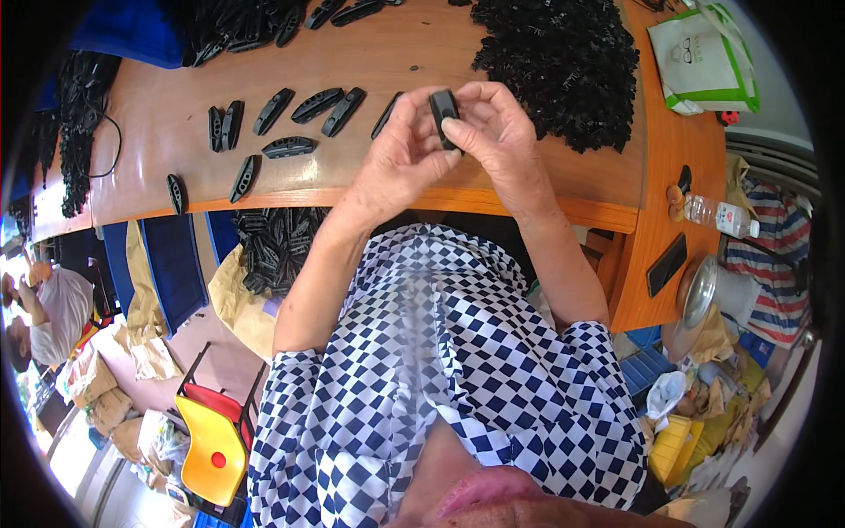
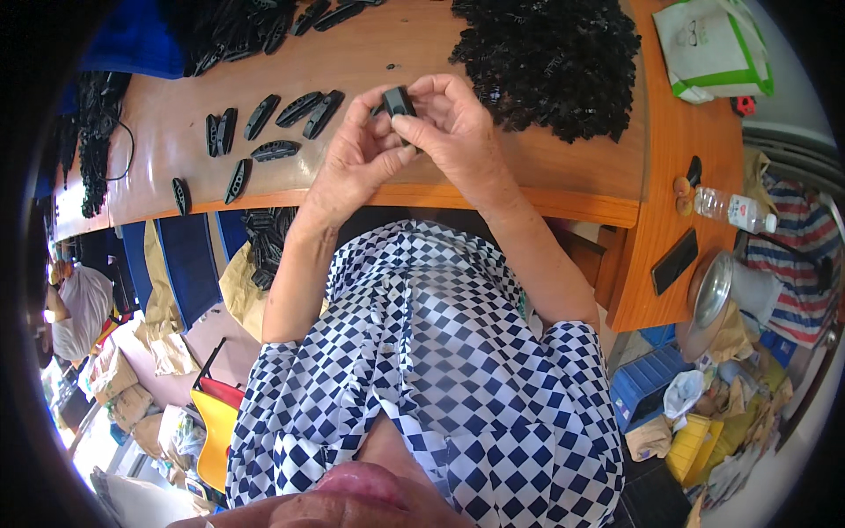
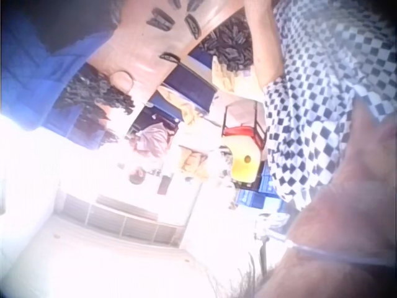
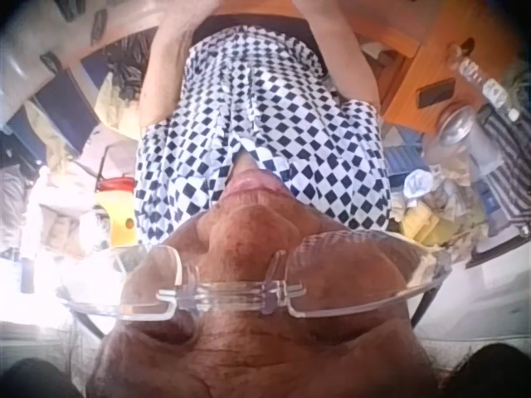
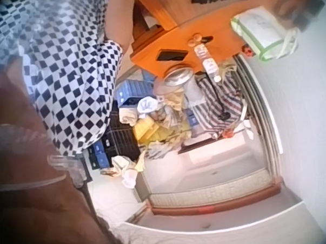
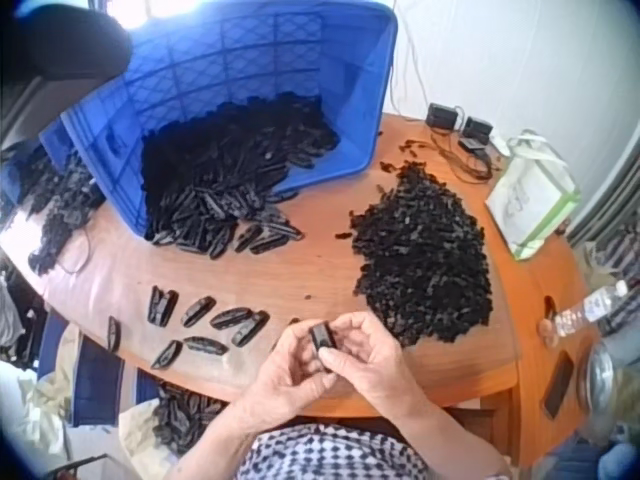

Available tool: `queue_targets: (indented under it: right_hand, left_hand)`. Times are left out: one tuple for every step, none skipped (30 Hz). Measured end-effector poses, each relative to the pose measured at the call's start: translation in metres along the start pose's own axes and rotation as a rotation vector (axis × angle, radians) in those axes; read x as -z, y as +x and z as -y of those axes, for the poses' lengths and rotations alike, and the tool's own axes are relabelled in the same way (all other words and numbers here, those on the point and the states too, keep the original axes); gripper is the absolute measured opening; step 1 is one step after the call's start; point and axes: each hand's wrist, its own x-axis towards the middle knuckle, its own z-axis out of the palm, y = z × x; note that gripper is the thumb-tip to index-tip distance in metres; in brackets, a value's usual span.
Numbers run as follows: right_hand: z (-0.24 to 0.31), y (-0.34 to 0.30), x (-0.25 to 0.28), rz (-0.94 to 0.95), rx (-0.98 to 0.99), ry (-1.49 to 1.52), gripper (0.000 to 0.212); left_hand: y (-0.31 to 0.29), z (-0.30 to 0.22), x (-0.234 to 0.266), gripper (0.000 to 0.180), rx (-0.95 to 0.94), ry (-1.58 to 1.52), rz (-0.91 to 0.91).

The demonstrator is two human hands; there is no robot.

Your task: The person assembles plastic clips by picking up plastic components and small connector pieces from the desk and snapping them together by hand.

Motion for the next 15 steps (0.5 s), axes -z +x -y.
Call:
queue_targets:
  right_hand:
    - [-0.001,-0.001,0.004,0.042,-0.067,0.005,0.032]
    - [0.000,-0.004,0.005,0.071,-0.117,0.045,0.035]
    - [-0.001,-0.005,0.006,0.064,-0.114,0.044,0.035]
    - [-0.002,-0.006,0.006,0.092,-0.066,-0.021,0.039]
    - [-0.002,-0.007,0.007,0.120,-0.018,-0.086,0.042]
    - [0.001,-0.009,0.007,0.149,0.000,-0.064,0.046]
    - [0.001,-0.010,0.007,0.145,0.001,-0.064,0.046]
    - [0.001,-0.011,0.007,0.126,0.005,-0.101,0.045]
    - [0.001,-0.012,0.006,0.107,0.009,-0.138,0.045]
    - [0.002,-0.012,0.006,0.106,0.011,-0.138,0.045]
    - [0.003,-0.013,0.006,0.104,0.010,-0.151,0.043]
    - [0.004,-0.013,0.006,0.102,0.010,-0.164,0.041]
    - [0.003,-0.015,0.005,0.102,0.011,-0.163,0.041]
    - [0.002,-0.016,0.003,0.086,0.012,-0.132,0.040]
    - [0.002,-0.016,0.001,0.070,0.013,-0.101,0.038]
  left_hand:
    - [-0.001,-0.001,-0.003,0.059,0.002,0.000,0.007]
    - [-0.002,-0.002,-0.007,0.059,0.030,0.096,-0.021]
    - [-0.002,-0.003,-0.010,0.059,0.058,0.193,-0.049]
    - [-0.003,-0.007,-0.012,0.060,0.060,0.192,-0.049]
    - [-0.004,-0.009,-0.014,0.060,0.061,0.193,-0.046]
    - [-0.004,-0.011,-0.014,0.059,0.038,0.186,-0.043]
    - [-0.004,-0.013,-0.014,0.058,0.015,0.177,-0.040]
    - [-0.004,-0.015,-0.015,0.058,0.017,0.177,-0.036]
    - [-0.003,-0.016,-0.016,0.056,-0.009,0.198,-0.031]
    - [-0.003,-0.017,-0.016,0.054,-0.037,0.219,-0.028]
    - [-0.003,-0.018,-0.016,0.054,-0.037,0.220,-0.026]
    - [-0.003,-0.018,-0.017,0.053,-0.050,0.240,-0.027]
    - [-0.004,-0.018,-0.017,0.052,-0.062,0.262,-0.029]
    - [-0.005,-0.018,-0.017,0.052,-0.067,0.265,-0.038]
    - [-0.006,-0.019,-0.016,0.052,-0.069,0.267,-0.039]
